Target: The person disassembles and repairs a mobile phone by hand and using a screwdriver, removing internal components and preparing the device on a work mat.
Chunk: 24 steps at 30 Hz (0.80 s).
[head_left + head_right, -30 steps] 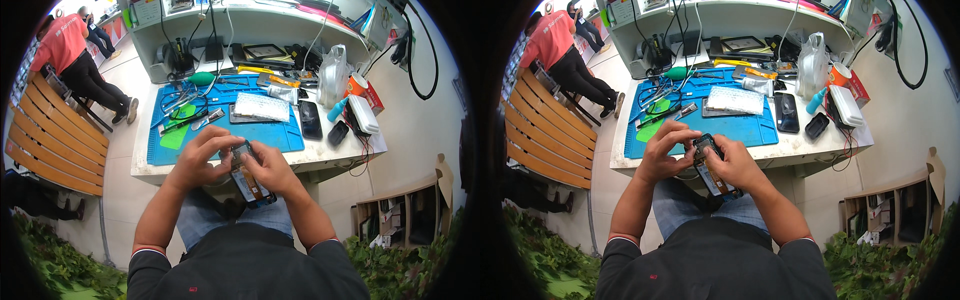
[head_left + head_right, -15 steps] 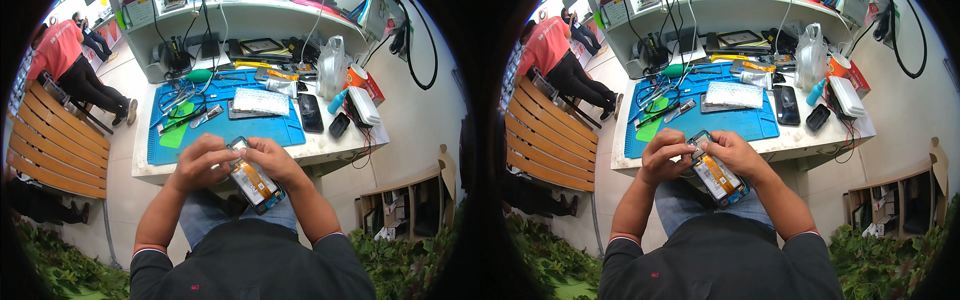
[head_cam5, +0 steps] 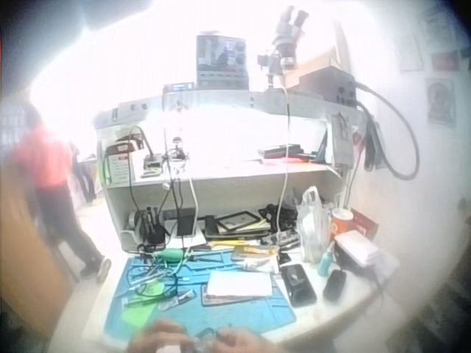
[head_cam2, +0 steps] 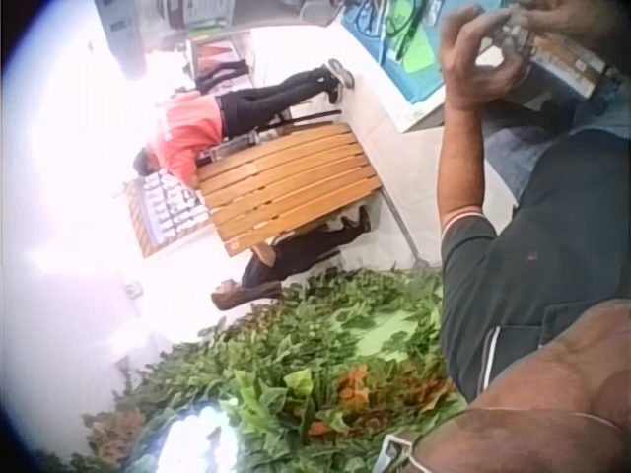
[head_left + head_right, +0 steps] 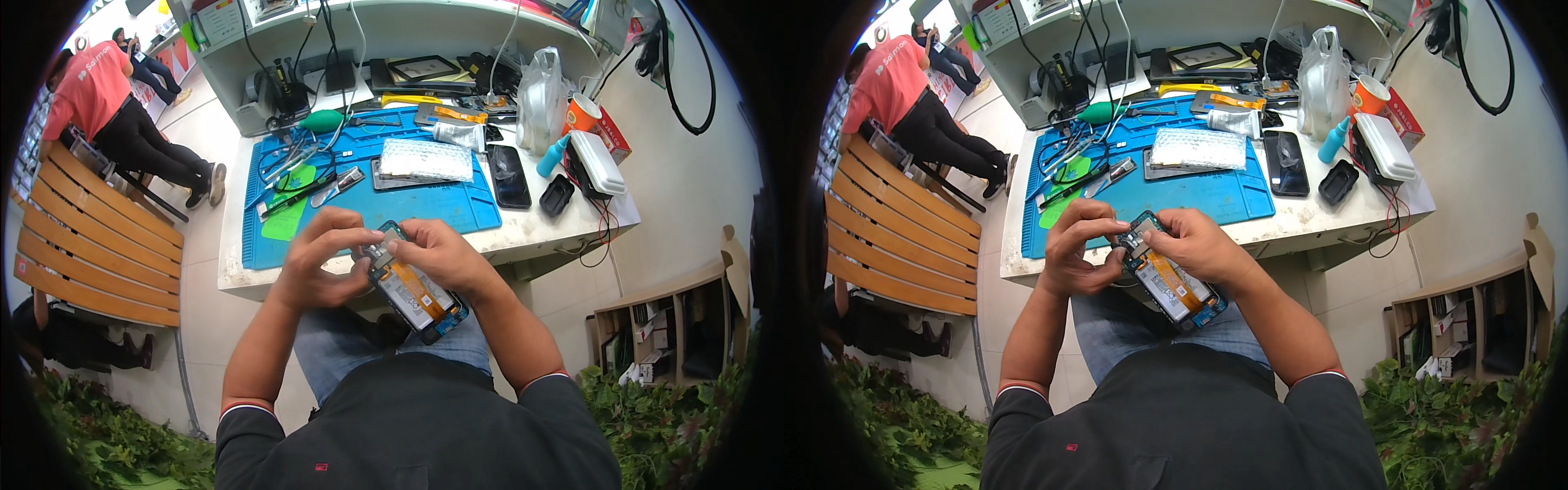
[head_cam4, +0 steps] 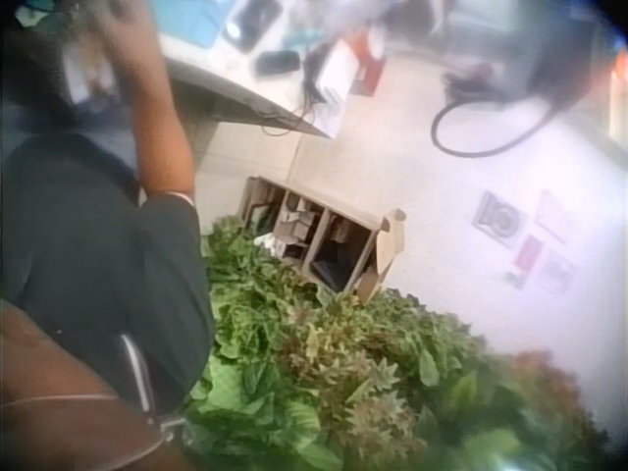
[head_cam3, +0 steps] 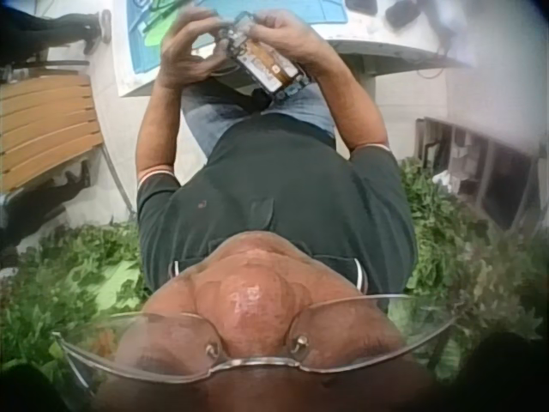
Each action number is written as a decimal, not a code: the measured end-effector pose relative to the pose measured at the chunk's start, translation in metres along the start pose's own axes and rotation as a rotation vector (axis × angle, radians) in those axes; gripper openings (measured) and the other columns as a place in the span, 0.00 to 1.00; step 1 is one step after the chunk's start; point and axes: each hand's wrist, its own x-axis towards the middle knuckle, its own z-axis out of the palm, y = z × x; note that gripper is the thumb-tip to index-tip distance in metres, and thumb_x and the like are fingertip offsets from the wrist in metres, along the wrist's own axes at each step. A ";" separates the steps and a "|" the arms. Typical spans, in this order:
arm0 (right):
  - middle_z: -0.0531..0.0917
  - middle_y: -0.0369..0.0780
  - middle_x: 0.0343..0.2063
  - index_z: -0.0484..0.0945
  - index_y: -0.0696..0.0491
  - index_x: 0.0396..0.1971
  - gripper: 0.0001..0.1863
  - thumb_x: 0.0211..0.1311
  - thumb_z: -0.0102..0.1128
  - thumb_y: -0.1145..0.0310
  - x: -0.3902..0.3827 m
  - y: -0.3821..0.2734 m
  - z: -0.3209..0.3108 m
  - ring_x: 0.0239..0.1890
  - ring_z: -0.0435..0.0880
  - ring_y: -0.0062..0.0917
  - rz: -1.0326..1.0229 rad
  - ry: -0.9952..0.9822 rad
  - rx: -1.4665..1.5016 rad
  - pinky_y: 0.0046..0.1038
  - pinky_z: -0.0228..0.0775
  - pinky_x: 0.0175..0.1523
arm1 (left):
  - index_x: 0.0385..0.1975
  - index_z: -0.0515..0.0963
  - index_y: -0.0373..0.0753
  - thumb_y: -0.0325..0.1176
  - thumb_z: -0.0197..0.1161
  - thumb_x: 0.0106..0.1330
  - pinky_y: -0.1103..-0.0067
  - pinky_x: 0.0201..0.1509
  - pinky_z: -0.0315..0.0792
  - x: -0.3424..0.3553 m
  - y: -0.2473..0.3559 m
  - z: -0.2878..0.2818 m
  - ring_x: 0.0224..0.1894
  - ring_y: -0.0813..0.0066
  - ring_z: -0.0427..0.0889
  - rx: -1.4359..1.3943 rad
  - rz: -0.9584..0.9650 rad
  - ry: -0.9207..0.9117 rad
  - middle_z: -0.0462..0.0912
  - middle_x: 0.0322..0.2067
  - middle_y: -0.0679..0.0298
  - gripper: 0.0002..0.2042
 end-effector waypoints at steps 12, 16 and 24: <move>0.85 0.43 0.26 0.84 0.64 0.39 0.16 0.78 0.66 0.63 -0.002 0.003 0.007 0.30 0.78 0.20 -0.140 0.209 -0.486 0.34 0.73 0.37 | 0.48 0.93 0.44 0.34 0.86 0.58 0.68 0.50 0.82 0.018 0.011 -0.019 0.47 0.60 0.86 0.236 -0.163 -0.207 0.87 0.44 0.60 0.18; 0.83 0.37 0.26 0.84 0.63 0.40 0.14 0.79 0.65 0.65 -0.006 -0.010 0.008 0.33 0.75 0.14 -0.087 0.207 -0.620 0.29 0.71 0.37 | 0.47 0.94 0.43 0.30 0.88 0.56 0.70 0.46 0.81 0.014 0.005 -0.018 0.43 0.64 0.88 0.260 -0.084 -0.221 0.88 0.42 0.62 0.17; 0.77 0.35 0.22 0.82 0.62 0.35 0.15 0.78 0.66 0.64 -0.008 -0.011 0.007 0.29 0.70 0.13 -0.060 0.218 -0.626 0.30 0.65 0.32 | 0.41 0.90 0.41 0.26 0.86 0.59 0.69 0.42 0.81 0.015 0.007 -0.014 0.40 0.61 0.88 0.296 -0.047 -0.268 0.88 0.41 0.62 0.12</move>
